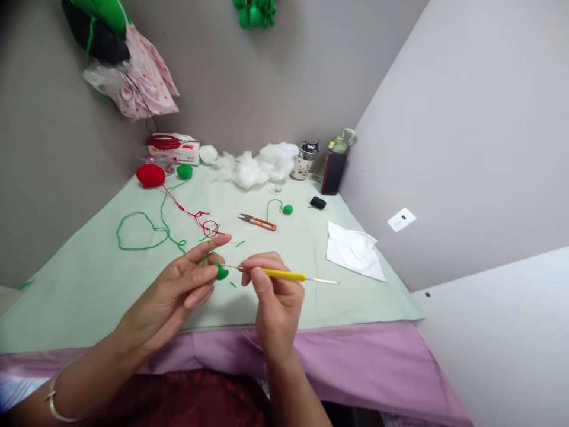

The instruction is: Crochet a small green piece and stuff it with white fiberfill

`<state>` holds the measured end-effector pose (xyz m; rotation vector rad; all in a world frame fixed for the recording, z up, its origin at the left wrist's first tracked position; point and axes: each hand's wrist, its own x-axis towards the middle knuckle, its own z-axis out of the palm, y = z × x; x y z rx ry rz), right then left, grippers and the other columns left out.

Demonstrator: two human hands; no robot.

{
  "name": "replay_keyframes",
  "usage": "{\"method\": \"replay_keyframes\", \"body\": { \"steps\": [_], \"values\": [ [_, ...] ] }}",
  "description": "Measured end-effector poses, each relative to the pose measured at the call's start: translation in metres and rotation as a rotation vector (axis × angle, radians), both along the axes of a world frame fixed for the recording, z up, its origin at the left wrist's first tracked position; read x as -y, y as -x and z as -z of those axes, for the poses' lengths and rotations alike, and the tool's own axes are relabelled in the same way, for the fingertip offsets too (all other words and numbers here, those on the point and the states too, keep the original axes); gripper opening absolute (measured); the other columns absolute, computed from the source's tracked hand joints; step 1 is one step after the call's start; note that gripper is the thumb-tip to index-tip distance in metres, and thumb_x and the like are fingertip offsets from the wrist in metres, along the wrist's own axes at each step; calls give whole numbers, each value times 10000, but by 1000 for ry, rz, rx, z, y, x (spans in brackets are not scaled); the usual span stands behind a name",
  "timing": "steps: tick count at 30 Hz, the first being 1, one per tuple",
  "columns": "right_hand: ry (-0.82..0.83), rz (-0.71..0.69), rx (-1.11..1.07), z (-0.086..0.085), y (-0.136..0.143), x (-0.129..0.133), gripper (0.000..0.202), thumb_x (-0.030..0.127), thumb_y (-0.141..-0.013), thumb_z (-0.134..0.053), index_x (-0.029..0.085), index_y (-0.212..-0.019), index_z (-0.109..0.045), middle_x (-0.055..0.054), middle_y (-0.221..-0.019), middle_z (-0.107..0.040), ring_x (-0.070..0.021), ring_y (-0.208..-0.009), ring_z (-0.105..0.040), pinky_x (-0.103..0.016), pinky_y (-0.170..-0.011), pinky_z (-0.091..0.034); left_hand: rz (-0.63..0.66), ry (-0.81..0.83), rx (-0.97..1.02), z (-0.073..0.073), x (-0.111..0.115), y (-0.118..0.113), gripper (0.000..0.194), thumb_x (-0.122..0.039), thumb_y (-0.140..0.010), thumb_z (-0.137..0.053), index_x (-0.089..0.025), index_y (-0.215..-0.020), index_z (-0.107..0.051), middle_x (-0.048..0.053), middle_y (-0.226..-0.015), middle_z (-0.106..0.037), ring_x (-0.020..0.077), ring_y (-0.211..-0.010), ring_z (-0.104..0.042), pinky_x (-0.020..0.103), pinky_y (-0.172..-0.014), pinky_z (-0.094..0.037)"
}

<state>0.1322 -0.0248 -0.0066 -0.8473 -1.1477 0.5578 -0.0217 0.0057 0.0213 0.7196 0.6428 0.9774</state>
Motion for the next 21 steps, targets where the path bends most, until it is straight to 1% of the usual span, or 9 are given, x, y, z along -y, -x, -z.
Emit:
{"method": "replay_keyframes", "body": {
  "steps": [2,3,7,10,12,14,16,19,21],
  "values": [
    [43,-27,26,1,4,2,204,191,-1019,-598,259,-982,-786,-15,-821,-670,-149,-734,-630,-312,-668,-527,-40,-75,-46,1,3,-3,497,-210,-817,-879,-277,-1293,-752,-42,-908,-646,-24,-485,-459,144,-515,-359],
    [31,4,87,2,8,3,211,172,-1010,-611,274,-1020,-795,-24,-860,-683,-158,-776,-650,-318,-686,-539,-49,-95,-61,2,4,-4,530,-213,-825,-875,-281,-1330,-729,-44,-906,-648,-14,-503,-479,148,-536,-377],
    [-107,186,289,8,19,3,364,81,-965,-656,358,-1154,-798,-44,-989,-711,-177,-889,-687,-338,-742,-572,0,-35,-52,3,6,-9,605,-248,-859,-851,-188,-1424,-642,-79,-700,-574,5,-493,-416,154,-531,-342],
    [-40,105,200,8,16,-1,282,139,-992,-638,337,-1099,-807,-38,-949,-722,-186,-905,-690,-351,-774,-581,37,-5,-27,1,4,-9,676,-245,-842,-864,-152,-1456,-596,-97,-660,-537,4,-478,-369,160,-509,-303],
    [6,7,105,6,12,-3,230,188,-1011,-623,321,-1062,-803,-30,-936,-730,-187,-922,-689,-352,-796,-584,51,-9,-26,0,4,-8,691,-241,-843,-862,-166,-1471,-584,-90,-695,-553,3,-484,-372,164,-512,-305],
    [23,-21,88,6,8,-3,236,197,-1024,-599,323,-1056,-795,-23,-930,-729,-180,-912,-687,-339,-775,-583,53,-23,-44,1,4,-8,682,-232,-847,-855,-186,-1473,-589,-78,-732,-576,5,-496,-387,169,-523,-320],
    [-6,75,242,10,7,1,277,161,-1012,-598,337,-1108,-789,-34,-957,-732,-184,-905,-689,-341,-755,-585,21,-63,-72,4,4,-8,693,-201,-829,-863,-206,-1469,-599,-71,-757,-594,13,-515,-414,169,-534,-336],
    [-149,305,558,16,9,7,370,110,-953,-661,360,-1199,-778,-66,-1051,-739,-217,-948,-697,-386,-792,-598,-25,-100,-67,10,5,-9,678,-194,-832,-859,-220,-1463,-612,-79,-707,-558,29,-534,-427,161,-533,-336],
    [-179,329,564,17,9,8,379,99,-946,-662,352,-1204,-774,-71,-1047,-740,-224,-949,-699,-395,-788,-596,37,-34,-16,11,2,-7,591,-230,-867,-834,-200,-1427,-647,-90,-644,-487,27,-510,-372,153,-509,-305]
  ]
}}
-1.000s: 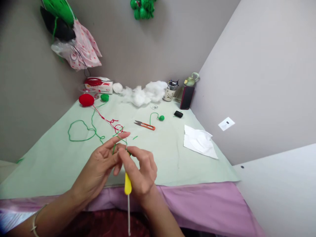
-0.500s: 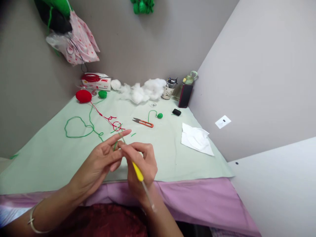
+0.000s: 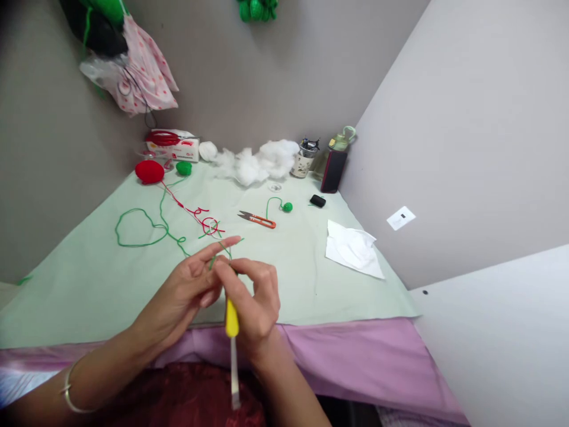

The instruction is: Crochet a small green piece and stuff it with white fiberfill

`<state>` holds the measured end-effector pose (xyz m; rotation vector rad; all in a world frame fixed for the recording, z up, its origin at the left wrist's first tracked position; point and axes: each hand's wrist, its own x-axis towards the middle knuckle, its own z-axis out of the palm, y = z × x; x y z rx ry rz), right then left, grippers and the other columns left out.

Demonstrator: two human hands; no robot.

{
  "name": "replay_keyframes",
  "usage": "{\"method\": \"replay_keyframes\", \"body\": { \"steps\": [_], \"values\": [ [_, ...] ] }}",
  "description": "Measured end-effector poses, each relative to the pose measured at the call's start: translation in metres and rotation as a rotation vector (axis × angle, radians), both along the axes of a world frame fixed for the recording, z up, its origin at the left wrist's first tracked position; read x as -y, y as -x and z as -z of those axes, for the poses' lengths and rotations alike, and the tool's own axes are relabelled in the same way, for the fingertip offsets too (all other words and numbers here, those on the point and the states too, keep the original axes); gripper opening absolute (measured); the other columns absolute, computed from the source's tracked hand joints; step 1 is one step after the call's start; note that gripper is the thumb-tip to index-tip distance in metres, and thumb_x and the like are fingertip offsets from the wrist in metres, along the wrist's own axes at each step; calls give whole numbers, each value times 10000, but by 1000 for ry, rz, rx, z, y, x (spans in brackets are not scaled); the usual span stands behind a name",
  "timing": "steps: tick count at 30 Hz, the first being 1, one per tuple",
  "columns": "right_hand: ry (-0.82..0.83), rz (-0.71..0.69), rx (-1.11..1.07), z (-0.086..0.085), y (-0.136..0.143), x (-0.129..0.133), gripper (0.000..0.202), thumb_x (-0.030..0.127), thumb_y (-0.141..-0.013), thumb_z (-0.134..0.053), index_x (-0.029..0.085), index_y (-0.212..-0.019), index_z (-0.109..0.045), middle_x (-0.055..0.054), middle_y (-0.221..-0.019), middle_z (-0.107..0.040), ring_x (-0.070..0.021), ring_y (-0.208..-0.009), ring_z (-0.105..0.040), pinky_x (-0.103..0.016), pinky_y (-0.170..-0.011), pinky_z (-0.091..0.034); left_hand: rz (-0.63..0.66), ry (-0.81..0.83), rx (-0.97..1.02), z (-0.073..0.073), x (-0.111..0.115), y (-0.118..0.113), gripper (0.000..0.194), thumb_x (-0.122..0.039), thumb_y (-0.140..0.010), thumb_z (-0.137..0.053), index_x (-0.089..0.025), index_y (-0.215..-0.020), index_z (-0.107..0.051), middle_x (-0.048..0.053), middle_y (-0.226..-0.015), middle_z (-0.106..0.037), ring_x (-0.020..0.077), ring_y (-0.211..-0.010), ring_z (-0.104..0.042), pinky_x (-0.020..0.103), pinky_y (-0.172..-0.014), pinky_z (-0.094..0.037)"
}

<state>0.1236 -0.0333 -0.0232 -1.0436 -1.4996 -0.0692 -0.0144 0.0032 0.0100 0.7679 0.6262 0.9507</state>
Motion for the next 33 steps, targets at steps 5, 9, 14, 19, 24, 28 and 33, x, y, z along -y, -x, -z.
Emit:
{"method": "replay_keyframes", "body": {
  "steps": [5,9,14,19,24,28,33],
  "values": [
    [184,-213,-576,-15,-9,-3,194,196,-1007,-599,252,-953,-776,-25,-825,-671,-149,-697,-611,-319,-642,-525,89,91,76,-5,-6,5,425,-205,-848,-841,-197,-1266,-762,-37,-812,-584,-25,-468,-257,147,-453,-239],
    [232,-258,-558,-14,-6,-3,185,214,-1005,-611,261,-948,-780,-18,-803,-657,-151,-699,-624,-316,-639,-524,-39,-39,-3,-6,0,1,499,-191,-826,-858,-278,-1304,-749,-22,-930,-630,-12,-494,-381,161,-474,-302],
    [4,-41,-188,-2,0,-1,241,138,-950,-676,321,-1037,-807,-53,-954,-737,-210,-861,-679,-374,-717,-559,35,65,35,-2,2,1,484,-247,-839,-857,-215,-1312,-756,-78,-657,-461,16,-484,-302,157,-465,-264],
    [180,-314,-675,-16,-6,-7,197,213,-1013,-609,265,-932,-781,-5,-782,-641,-136,-665,-571,-304,-629,-486,16,40,48,-7,-2,9,326,-226,-836,-855,-227,-1161,-832,-27,-826,-577,-23,-486,-297,144,-465,-263],
    [275,-393,-597,-17,-3,-8,144,254,-993,-663,263,-968,-804,-34,-877,-728,-172,-813,-642,-327,-722,-518,-33,-115,-95,-7,5,9,418,-236,-829,-871,-330,-1230,-802,-36,-829,-614,37,-584,-469,166,-567,-406],
    [327,-420,-693,-16,-4,-8,137,312,-982,-683,239,-942,-792,-30,-859,-728,-152,-726,-630,-319,-691,-532,-48,-181,-184,-4,6,13,413,-290,-875,-830,-319,-1284,-777,-13,-916,-660,64,-609,-518,237,-670,-474],
    [338,-477,-804,-24,-5,-9,179,361,-968,-692,215,-892,-761,-30,-828,-730,-132,-658,-626,-293,-641,-546,-77,-200,-234,-7,6,17,366,-313,-872,-829,-319,-1236,-796,-17,-945,-637,60,-600,-511,252,-671,-452]
  ]
}}
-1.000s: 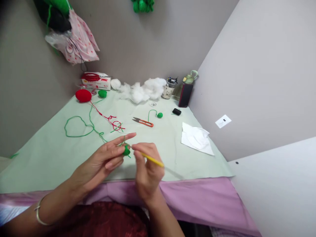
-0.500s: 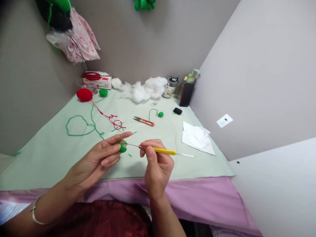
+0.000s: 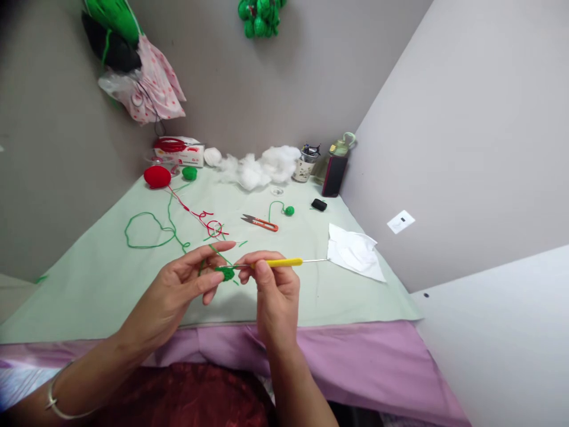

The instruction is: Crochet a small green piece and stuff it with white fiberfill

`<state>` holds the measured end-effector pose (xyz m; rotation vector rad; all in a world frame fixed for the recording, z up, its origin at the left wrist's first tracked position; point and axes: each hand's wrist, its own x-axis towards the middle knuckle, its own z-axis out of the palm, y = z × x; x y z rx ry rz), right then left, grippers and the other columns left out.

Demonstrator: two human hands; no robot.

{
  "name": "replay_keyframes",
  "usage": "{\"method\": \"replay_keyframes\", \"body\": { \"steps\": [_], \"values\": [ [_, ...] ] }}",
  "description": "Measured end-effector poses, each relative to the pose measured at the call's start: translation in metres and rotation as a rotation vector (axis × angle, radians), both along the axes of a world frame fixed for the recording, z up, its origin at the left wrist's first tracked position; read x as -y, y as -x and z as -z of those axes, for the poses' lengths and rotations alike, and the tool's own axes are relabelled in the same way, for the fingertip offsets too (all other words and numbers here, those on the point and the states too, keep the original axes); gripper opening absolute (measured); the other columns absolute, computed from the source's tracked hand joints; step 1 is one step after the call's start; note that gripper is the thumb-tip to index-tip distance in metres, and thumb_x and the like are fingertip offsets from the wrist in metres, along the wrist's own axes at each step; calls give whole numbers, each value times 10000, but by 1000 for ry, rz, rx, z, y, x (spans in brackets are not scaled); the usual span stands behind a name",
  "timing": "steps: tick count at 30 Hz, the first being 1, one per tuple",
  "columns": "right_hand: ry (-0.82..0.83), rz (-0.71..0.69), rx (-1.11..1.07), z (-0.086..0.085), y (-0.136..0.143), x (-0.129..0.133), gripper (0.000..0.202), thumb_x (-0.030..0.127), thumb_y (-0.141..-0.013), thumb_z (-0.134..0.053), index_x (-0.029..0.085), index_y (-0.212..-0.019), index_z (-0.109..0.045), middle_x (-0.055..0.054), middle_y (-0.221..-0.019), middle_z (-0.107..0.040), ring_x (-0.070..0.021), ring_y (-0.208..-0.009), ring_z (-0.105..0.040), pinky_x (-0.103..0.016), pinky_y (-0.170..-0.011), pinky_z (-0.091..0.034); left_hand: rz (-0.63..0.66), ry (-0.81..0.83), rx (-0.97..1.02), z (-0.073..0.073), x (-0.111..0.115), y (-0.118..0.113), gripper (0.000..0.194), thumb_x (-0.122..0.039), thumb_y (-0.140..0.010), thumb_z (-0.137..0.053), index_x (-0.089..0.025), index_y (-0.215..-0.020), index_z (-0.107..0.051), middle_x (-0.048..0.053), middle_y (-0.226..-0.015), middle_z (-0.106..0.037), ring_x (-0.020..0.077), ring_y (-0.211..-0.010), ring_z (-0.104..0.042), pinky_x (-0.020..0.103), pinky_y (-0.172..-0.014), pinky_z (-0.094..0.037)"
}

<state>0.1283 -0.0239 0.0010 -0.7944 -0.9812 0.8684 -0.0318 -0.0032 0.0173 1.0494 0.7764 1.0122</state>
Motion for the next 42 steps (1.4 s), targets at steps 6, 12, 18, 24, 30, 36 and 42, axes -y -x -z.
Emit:
{"method": "replay_keyframes", "body": {
  "steps": [6,12,18,24,30,36,42],
  "values": [
    [-28,-40,16,-2,-2,3,207,311,-1035,-596,219,-914,-736,-23,-862,-736,-123,-665,-662,-279,-634,-555,10,2,11,1,0,2,350,-310,-880,-825,-350,-1227,-798,-29,-918,-618,53,-614,-508,227,-656,-439],
    [-104,68,235,-1,-4,12,217,237,-1063,-539,236,-1006,-749,-30,-930,-743,-140,-739,-689,-317,-705,-572,-12,-40,-24,0,2,4,355,-299,-885,-820,-364,-1234,-795,-32,-901,-616,62,-635,-500,212,-648,-460],
    [-200,124,442,-6,-4,18,249,147,-1054,-507,252,-1057,-733,-30,-950,-744,-154,-779,-690,-327,-705,-584,-84,-131,-95,-4,4,2,338,-237,-884,-805,-363,-1197,-808,-41,-859,-640,70,-668,-530,183,-647,-481],
    [-369,186,619,1,-6,14,249,108,-1033,-491,242,-1111,-685,-50,-936,-751,-197,-874,-727,-370,-746,-621,-243,-446,-209,3,6,-1,409,-80,-886,-735,-342,-1190,-810,-43,-884,-673,69,-719,-592,188,-740,-516],
    [-524,347,857,14,-2,13,291,103,-1010,-547,251,-1220,-685,-86,-1035,-755,-201,-902,-742,-347,-718,-643,-265,-423,-133,5,10,-7,382,-108,-875,-777,-320,-1192,-812,-38,-869,-675,71,-732,-612,192,-787,-536],
    [-518,392,911,17,-1,13,385,69,-961,-624,297,-1250,-736,-73,-1076,-748,-218,-951,-736,-356,-767,-629,60,184,204,-6,0,-2,468,-254,-846,-851,-266,-1304,-754,-64,-780,-576,-26,-442,-360,117,-433,-315],
    [-225,143,250,3,0,10,229,168,-1038,-550,259,-1011,-759,-10,-821,-687,-147,-704,-626,-316,-649,-539,49,149,201,-8,-4,0,368,-239,-827,-862,-312,-1185,-814,-42,-906,-600,-61,-432,-340,115,-416,-234]
  ]
}}
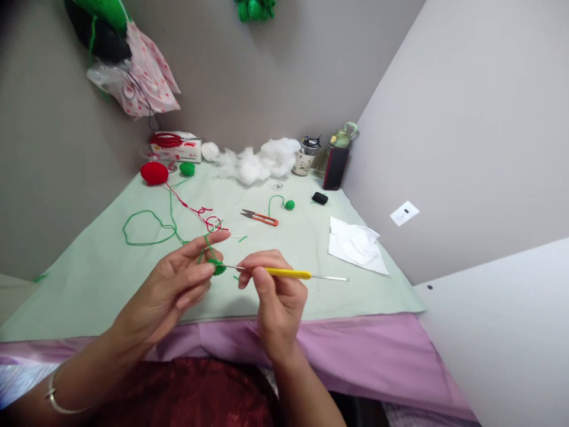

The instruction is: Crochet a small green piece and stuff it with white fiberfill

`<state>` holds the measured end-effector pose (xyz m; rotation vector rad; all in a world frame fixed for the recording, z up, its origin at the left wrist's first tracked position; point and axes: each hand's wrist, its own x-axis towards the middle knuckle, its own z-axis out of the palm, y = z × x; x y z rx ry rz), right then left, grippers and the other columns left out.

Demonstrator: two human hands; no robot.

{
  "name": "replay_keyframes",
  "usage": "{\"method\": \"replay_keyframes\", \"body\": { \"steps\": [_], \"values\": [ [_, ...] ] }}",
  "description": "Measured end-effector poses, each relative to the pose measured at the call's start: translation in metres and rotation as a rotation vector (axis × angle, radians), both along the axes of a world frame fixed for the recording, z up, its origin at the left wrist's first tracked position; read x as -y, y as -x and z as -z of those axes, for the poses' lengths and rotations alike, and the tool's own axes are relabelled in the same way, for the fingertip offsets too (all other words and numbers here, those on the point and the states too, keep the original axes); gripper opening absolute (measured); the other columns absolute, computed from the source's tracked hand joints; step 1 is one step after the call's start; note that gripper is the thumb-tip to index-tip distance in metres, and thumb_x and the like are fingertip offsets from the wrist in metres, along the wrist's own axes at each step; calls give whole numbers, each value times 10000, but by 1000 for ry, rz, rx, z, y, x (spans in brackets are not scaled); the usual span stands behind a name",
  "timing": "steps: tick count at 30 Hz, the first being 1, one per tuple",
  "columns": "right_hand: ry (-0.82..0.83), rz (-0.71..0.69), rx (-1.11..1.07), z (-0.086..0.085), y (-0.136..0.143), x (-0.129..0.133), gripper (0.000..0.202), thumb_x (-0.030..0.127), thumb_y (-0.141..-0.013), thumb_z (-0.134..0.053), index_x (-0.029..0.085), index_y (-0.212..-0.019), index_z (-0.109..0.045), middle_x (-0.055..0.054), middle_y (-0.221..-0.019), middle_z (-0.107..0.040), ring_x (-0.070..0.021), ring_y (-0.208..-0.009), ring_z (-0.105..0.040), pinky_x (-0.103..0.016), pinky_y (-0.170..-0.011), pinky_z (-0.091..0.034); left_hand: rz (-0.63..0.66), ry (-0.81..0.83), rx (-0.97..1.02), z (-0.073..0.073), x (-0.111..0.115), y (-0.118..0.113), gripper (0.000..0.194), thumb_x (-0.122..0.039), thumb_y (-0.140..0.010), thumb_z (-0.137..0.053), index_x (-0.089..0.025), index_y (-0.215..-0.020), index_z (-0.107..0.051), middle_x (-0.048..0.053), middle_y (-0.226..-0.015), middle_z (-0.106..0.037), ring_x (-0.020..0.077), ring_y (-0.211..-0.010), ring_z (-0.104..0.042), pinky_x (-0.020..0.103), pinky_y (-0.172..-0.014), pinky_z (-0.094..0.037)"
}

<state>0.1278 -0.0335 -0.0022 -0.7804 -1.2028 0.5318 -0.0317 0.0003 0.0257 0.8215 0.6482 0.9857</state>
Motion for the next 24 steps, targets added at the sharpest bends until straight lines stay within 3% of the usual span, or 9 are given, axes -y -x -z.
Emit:
{"method": "replay_keyframes", "body": {
  "steps": [3,7,10,12,15,19,21,24],
  "values": [
    [43,-24,61,-1,1,-1,210,168,-1027,-584,255,-1013,-775,-29,-920,-731,-152,-785,-651,-318,-702,-552,-10,-93,-88,5,2,-4,356,-273,-858,-851,-362,-1200,-808,-43,-919,-603,-41,-476,-411,121,-453,-297],
    [1,87,243,4,4,2,279,102,-1006,-593,294,-1112,-767,-16,-926,-742,-152,-788,-677,-297,-676,-561,-87,-149,-151,12,4,-8,346,-293,-873,-848,-356,-1211,-806,-40,-892,-631,-4,-552,-501,141,-588,-427],
    [-112,259,479,11,4,6,387,55,-933,-677,321,-1198,-772,-36,-996,-743,-180,-868,-708,-317,-719,-578,-98,-76,-85,12,3,-9,410,-292,-844,-871,-317,-1246,-794,-33,-884,-630,1,-532,-478,154,-558,-408],
    [-165,307,541,13,3,7,436,39,-906,-698,327,-1225,-771,-44,-1021,-742,-186,-879,-707,-325,-731,-578,-30,22,-19,10,2,-8,429,-290,-817,-889,-272,-1237,-802,-32,-827,-605,-4,-499,-429,154,-511,-362],
    [-87,210,338,9,-1,5,332,62,-965,-623,293,-1150,-774,-25,-890,-716,-168,-810,-676,-312,-691,-553,60,132,34,7,0,-5,395,-271,-783,-908,-211,-1166,-833,-43,-738,-540,-15,-478,-340,144,-473,-290],
    [65,-28,-37,0,-3,2,223,164,-1027,-579,262,-992,-776,7,-761,-648,-131,-692,-609,-279,-628,-507,19,71,20,6,1,-3,363,-261,-773,-908,-253,-1130,-844,-31,-814,-581,-12,-495,-381,156,-490,-312],
    [88,-95,-12,-2,-1,1,193,191,-1018,-612,260,-983,-789,-12,-833,-696,-138,-760,-644,-284,-680,-530,5,-7,-32,7,4,-5,375,-264,-796,-894,-295,-1164,-830,-33,-837,-607,12,-530,-454,173,-539,-372],
    [90,-77,74,0,1,0,176,192,-1000,-650,271,-999,-807,-30,-925,-754,-156,-858,-681,-292,-746,-553,-7,-93,-121,9,8,-5,365,-285,-843,-862,-295,-1205,-812,-30,-823,-626,54,-602,-515,213,-655,-447]
  ]
}}
